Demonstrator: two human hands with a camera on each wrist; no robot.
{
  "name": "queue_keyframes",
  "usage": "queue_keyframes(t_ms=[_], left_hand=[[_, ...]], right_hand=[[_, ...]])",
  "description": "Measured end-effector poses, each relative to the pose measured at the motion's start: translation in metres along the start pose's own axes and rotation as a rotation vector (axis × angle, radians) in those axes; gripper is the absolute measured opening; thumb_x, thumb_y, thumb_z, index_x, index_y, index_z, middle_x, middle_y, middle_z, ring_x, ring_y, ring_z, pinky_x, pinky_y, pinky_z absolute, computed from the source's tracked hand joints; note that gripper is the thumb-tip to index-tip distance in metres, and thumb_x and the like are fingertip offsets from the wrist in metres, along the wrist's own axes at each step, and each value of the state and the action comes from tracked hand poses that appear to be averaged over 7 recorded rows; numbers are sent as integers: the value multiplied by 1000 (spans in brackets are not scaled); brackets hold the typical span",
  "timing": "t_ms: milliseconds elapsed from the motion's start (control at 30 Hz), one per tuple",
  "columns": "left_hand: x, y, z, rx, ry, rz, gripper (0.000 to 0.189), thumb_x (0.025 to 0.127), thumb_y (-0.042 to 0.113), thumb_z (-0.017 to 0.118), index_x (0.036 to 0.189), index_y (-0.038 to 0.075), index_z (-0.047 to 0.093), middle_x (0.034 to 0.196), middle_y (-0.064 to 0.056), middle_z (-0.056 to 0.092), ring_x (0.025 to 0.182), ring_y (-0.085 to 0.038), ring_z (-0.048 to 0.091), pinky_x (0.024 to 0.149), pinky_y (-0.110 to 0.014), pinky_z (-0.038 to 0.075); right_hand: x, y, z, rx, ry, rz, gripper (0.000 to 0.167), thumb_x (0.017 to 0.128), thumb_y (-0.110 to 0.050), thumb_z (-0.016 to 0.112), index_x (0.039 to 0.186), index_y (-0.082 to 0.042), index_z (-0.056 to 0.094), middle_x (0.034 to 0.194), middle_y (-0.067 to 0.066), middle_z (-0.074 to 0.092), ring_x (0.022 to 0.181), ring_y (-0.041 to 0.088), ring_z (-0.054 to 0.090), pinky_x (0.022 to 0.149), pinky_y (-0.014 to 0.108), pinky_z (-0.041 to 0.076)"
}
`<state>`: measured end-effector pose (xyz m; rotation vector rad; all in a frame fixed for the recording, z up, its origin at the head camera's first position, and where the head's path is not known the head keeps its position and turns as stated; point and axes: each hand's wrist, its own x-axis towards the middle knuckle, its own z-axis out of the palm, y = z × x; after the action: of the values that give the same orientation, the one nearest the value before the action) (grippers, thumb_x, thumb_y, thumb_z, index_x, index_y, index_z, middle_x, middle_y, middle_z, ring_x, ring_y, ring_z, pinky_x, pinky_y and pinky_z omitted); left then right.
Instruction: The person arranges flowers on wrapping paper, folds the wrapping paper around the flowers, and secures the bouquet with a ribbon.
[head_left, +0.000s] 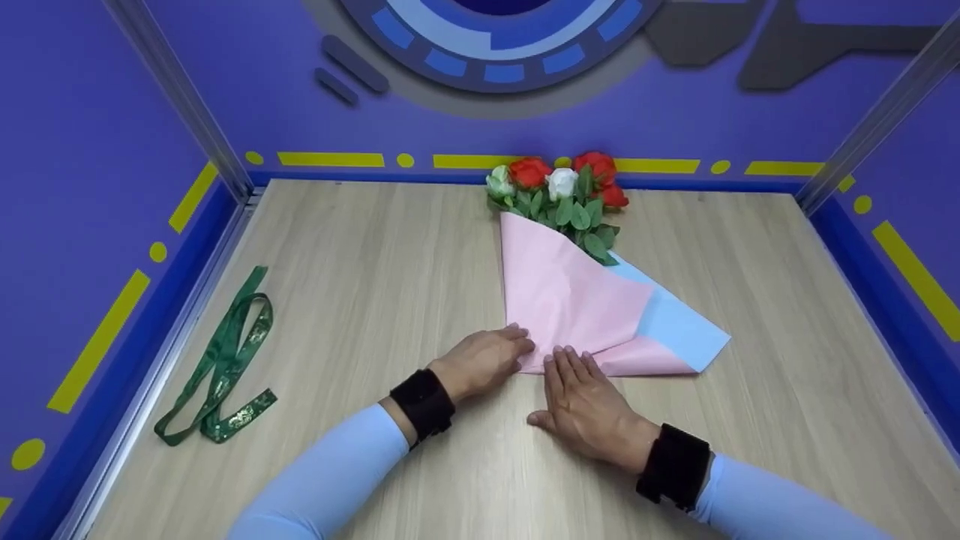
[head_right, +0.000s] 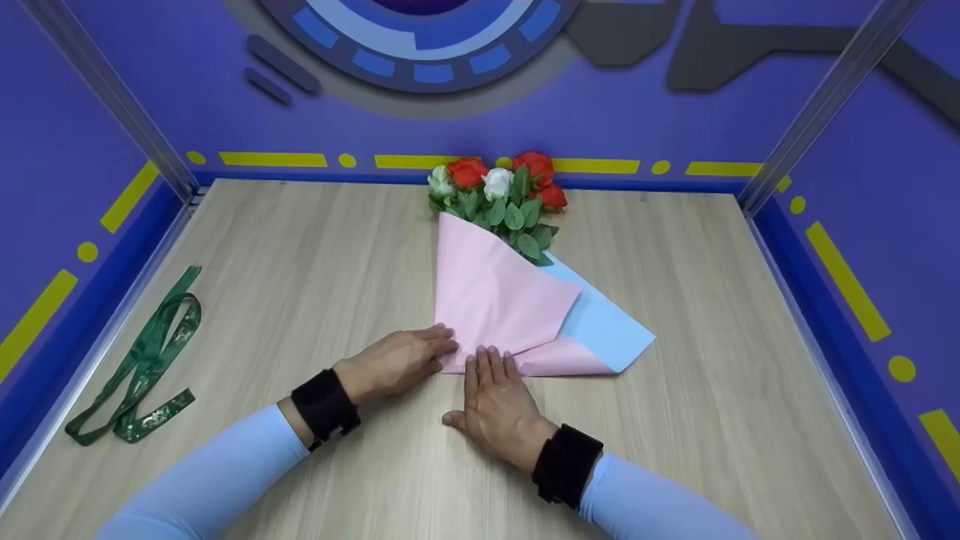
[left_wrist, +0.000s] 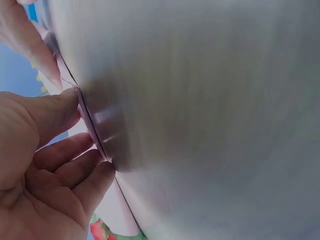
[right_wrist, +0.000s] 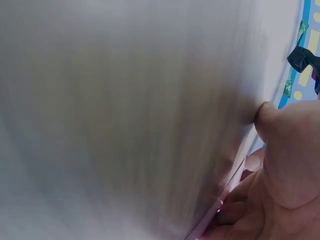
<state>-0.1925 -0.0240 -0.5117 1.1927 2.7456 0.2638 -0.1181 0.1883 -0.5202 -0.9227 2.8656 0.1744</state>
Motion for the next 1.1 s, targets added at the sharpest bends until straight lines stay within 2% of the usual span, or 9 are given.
queue_keyframes(t_ms=[100,233,333,433,533,667,867,1000,1100], left_hand=[[2,0,1,-34,15,-14,32,104,15,66,135,8,63,142,-10,66,135,-25,63,112,-35,50],[3,-1,1,-85,47,-18,23,101,13,71,123,8,62,121,-5,70,109,-20,70,95,-32,57],[3,-1,0,-133,52,-25,27,100,14,73,122,8,59,116,-5,70,99,-19,69,88,-33,58],[2,0,0,-164,52,-31,35,99,17,76,124,8,54,116,-6,69,97,-19,70,85,-33,59],[2,1,0,-162,53,-29,38,98,19,77,127,8,54,119,-7,69,100,-21,71,87,-33,59],[2,2,-1,-131,43,-22,39,99,20,75,132,8,58,129,-7,68,113,-21,70,98,-34,57],[-2,6,2,22,37,-14,43,104,27,69,139,4,61,142,-13,62,131,-26,63,113,-35,49],[-8,11,4,117,-78,-37,62,111,35,54,158,-3,42,165,-22,40,152,-31,43,124,-40,37],[-11,12,3,115,-173,-80,70,113,44,42,165,-1,29,174,-19,23,161,-28,25,130,-45,26]], right_hand=[[3,-2,-4,-82,46,6,89,107,-64,42,152,13,45,155,34,49,147,46,47,119,64,36],[7,-4,-7,-159,134,1,91,105,-68,42,152,9,49,155,29,51,147,43,49,117,66,37],[10,-5,-4,-93,136,-30,92,105,-68,41,157,8,41,163,29,41,153,43,39,120,67,33],[11,-3,0,38,70,-47,91,106,-66,40,162,6,32,169,26,30,159,42,27,124,66,26],[11,0,4,124,12,-48,91,107,-66,38,164,5,26,173,24,23,161,41,20,126,66,21],[10,2,5,164,-8,-52,91,107,-65,37,164,5,25,173,24,20,162,41,17,126,66,20],[8,2,6,158,-17,-45,90,108,-66,34,164,5,26,173,23,21,162,41,17,127,64,19],[8,2,6,150,-20,-45,89,108,-65,34,164,5,27,173,22,23,162,41,18,127,64,19],[8,2,5,147,-15,-47,88,109,-63,35,163,5,28,173,22,24,161,41,19,127,63,19]])
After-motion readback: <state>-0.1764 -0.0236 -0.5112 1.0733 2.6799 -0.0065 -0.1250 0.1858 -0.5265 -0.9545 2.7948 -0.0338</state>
